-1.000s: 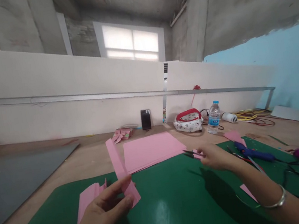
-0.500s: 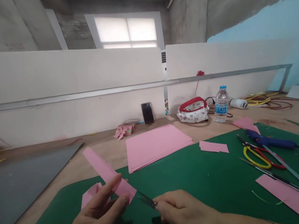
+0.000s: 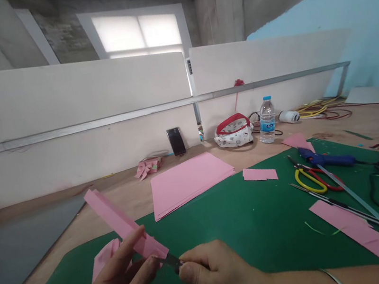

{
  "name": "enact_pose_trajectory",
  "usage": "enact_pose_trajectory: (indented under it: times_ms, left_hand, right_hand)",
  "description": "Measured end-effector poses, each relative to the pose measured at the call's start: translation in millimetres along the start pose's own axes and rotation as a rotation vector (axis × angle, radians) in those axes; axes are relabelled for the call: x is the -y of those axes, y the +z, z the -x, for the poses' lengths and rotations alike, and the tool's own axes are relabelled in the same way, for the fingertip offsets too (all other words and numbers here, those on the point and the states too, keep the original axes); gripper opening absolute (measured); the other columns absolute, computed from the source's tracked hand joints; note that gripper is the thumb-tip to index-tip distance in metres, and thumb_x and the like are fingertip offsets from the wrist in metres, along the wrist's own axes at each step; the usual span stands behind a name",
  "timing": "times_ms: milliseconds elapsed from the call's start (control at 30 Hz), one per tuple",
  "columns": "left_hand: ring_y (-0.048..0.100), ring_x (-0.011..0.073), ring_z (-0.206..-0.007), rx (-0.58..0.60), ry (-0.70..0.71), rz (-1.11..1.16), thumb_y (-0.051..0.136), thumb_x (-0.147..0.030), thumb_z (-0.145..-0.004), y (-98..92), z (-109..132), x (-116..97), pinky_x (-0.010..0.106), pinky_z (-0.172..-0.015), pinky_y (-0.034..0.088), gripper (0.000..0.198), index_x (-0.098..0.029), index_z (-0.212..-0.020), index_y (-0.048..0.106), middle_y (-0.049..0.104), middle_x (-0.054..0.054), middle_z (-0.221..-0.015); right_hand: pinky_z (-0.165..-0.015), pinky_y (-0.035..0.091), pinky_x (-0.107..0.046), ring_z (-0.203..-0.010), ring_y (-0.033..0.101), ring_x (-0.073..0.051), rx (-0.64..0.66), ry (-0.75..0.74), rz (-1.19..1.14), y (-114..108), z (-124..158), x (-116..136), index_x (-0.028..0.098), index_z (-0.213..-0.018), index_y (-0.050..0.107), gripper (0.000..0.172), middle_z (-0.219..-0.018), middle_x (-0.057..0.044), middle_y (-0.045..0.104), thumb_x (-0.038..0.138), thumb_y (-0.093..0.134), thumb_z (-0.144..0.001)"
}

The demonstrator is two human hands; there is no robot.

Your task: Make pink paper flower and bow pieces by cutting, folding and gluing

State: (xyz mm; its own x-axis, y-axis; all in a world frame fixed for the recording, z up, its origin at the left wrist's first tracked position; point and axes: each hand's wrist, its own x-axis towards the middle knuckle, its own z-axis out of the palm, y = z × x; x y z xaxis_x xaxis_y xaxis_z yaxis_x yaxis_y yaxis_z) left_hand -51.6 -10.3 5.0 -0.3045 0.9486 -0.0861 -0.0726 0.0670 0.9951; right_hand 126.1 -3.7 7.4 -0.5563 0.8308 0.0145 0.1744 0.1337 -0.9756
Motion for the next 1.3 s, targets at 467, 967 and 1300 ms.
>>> enact_pose_trajectory:
  times_ms: [467, 967, 1300]
  left_hand:
    - [0.067, 0.0122, -0.072, -0.008, -0.012, -0.015, 0.077, -0.031, -0.058, 10.9, 10, -9, 0.013, -0.069, 0.049, 0.056, -0.024, -0.111, 0.061, 0.075, -0.004, -0.065]
    - [0.064, 0.0145, -0.063, 0.004, 0.016, 0.054, 0.078, -0.029, -0.059, 15.9, 12, -7, 0.019, -0.063, 0.048, 0.059, -0.017, -0.114, 0.061, 0.069, -0.002, -0.053]
    - [0.053, 0.0117, -0.049, -0.032, -0.020, -0.011, 0.081, -0.036, -0.051, 15.4, 12, -11, 0.019, -0.047, 0.039, 0.064, -0.018, -0.111, 0.065, 0.059, -0.005, -0.047]
  right_hand:
    - [-0.056, 0.030, -0.022, -0.062, 0.040, -0.010, -0.090, 0.019, 0.029, 1, -2, 2, 0.013, -0.076, 0.060, 0.028, -0.065, 0.002, 0.045, 0.031, 0.044, -0.089]
    - [-0.039, 0.013, -0.019, -0.040, 0.024, -0.003, -0.087, 0.373, -0.399, 9, -3, 2, 0.012, -0.083, 0.060, 0.032, -0.053, 0.006, 0.041, 0.044, 0.055, -0.083]
    - [-0.039, 0.011, -0.021, -0.041, 0.021, -0.004, -0.094, 0.389, -0.388, 8, -1, 8, 0.013, -0.079, 0.059, 0.021, -0.049, 0.009, 0.033, 0.031, 0.052, -0.086]
